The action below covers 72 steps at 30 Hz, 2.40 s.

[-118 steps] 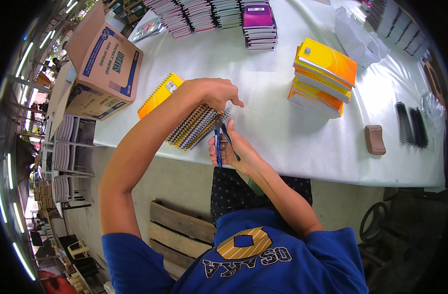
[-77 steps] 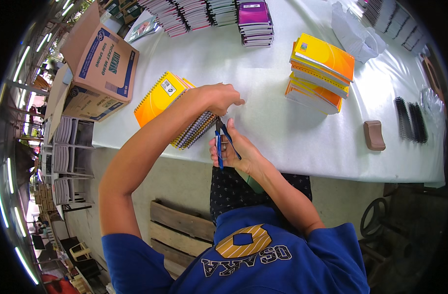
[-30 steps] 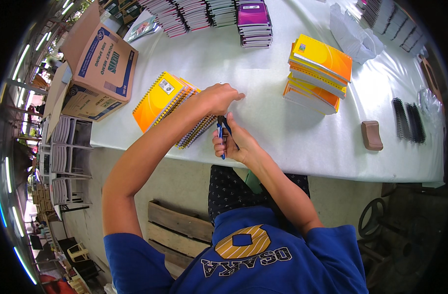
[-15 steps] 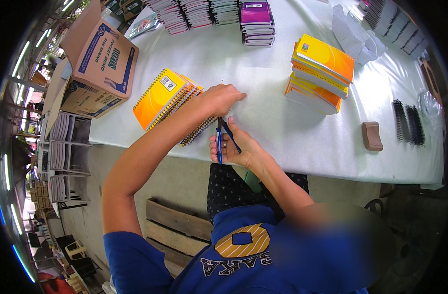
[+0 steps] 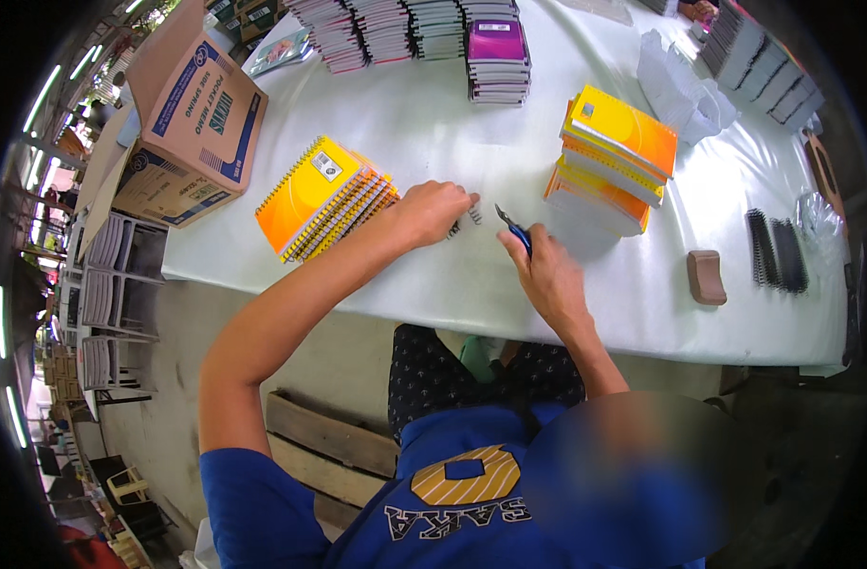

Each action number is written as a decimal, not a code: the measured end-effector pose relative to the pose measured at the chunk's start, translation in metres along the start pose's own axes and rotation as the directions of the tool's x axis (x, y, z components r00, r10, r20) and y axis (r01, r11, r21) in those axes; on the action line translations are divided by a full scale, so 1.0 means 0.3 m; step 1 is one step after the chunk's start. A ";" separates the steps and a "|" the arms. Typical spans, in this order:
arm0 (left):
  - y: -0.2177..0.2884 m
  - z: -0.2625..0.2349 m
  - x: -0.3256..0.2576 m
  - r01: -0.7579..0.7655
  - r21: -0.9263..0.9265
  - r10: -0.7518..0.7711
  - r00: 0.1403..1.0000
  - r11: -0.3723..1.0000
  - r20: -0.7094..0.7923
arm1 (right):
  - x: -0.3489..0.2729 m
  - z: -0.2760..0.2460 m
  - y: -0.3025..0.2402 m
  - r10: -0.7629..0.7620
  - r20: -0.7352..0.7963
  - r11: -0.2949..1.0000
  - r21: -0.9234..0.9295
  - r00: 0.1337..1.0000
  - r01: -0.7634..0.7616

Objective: The person assembles notebooks by sliding wire spiral bindings into stacked paper covers and trimming the excess wire with pliers.

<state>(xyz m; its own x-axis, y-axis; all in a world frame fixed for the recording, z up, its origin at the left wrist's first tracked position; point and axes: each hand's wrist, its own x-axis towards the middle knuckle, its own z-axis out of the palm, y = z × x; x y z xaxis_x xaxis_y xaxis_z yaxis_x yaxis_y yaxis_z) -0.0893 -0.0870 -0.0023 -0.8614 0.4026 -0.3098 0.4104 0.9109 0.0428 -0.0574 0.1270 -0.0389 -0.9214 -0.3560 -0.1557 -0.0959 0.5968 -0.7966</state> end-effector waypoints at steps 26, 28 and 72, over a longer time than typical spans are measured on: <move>0.056 0.035 -0.545 -0.307 -0.711 -0.661 0.265 0.632 -0.702 | 0.196 0.130 -0.007 -0.792 -0.115 0.559 -0.530 0.599 0.637; 0.093 0.054 -0.561 -0.261 -0.758 -0.719 0.243 0.598 -0.651 | 0.247 0.105 -0.017 -0.687 -0.134 0.625 -0.611 0.714 0.486; 0.005 0.540 -0.510 0.538 -0.683 -0.870 0.314 0.493 -0.381 | -0.029 -0.444 -0.151 -0.764 -0.018 0.490 -0.666 0.645 0.562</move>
<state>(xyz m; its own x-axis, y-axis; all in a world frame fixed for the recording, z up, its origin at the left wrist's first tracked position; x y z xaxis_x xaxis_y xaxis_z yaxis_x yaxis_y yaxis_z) 0.0915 -0.1619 -0.1087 -0.7413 -0.6315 0.2272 -0.4657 0.7278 0.5035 -0.0953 0.1989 0.0765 -0.5281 -0.6722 0.5188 -0.8154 0.5720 -0.0890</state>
